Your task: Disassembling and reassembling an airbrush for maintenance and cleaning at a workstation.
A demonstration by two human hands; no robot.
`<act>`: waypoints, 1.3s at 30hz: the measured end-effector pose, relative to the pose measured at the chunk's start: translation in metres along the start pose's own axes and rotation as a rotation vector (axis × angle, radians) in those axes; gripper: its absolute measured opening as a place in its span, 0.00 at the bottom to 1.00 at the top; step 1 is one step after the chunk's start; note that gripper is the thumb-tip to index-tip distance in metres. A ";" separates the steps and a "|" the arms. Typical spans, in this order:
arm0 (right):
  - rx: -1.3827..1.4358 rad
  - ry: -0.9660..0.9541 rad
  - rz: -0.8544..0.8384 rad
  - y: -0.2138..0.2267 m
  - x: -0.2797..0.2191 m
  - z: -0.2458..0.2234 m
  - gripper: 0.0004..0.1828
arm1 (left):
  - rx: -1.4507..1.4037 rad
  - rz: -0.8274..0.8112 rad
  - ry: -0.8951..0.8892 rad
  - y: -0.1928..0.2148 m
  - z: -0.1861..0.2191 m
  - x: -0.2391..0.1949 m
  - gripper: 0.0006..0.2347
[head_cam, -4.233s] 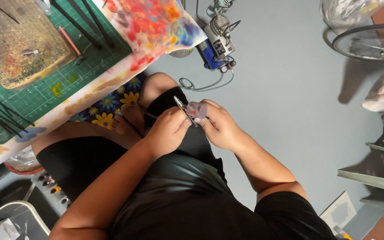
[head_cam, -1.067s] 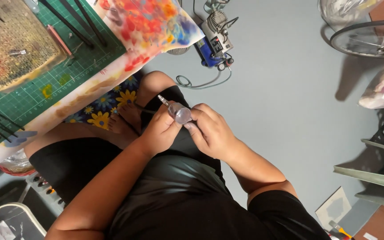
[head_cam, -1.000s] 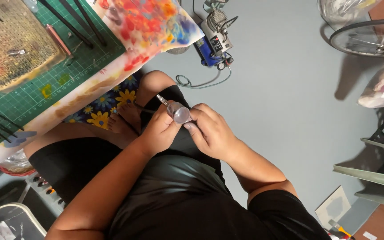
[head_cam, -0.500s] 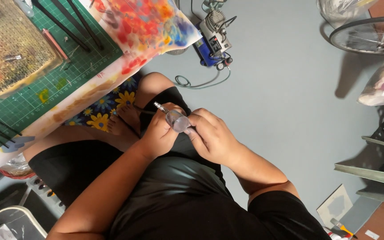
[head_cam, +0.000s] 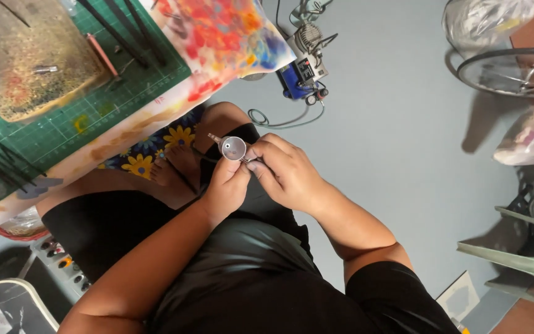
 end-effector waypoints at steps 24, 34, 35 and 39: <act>-0.063 -0.036 -0.146 0.004 0.000 -0.011 0.06 | 0.321 -0.009 -0.108 0.008 0.031 0.013 0.09; -0.086 -0.014 -0.103 0.002 -0.010 -0.012 0.08 | 0.380 -0.043 -0.136 0.003 0.055 0.026 0.11; -0.091 -0.008 -0.099 0.002 -0.011 -0.013 0.08 | 0.361 -0.063 -0.161 0.001 0.057 0.027 0.12; -0.102 0.013 -0.069 0.002 -0.014 -0.015 0.08 | 0.373 -0.092 -0.203 -0.003 0.069 0.034 0.13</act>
Point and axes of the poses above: each hand's wrist, its own x-axis towards the middle knuckle, its own y-axis out of the back of the hand, z = x × y, the point moved 9 cm from there along x, towards the middle knuckle, and after that the axes turned 10 degrees about -z, right-handed, at the moved point
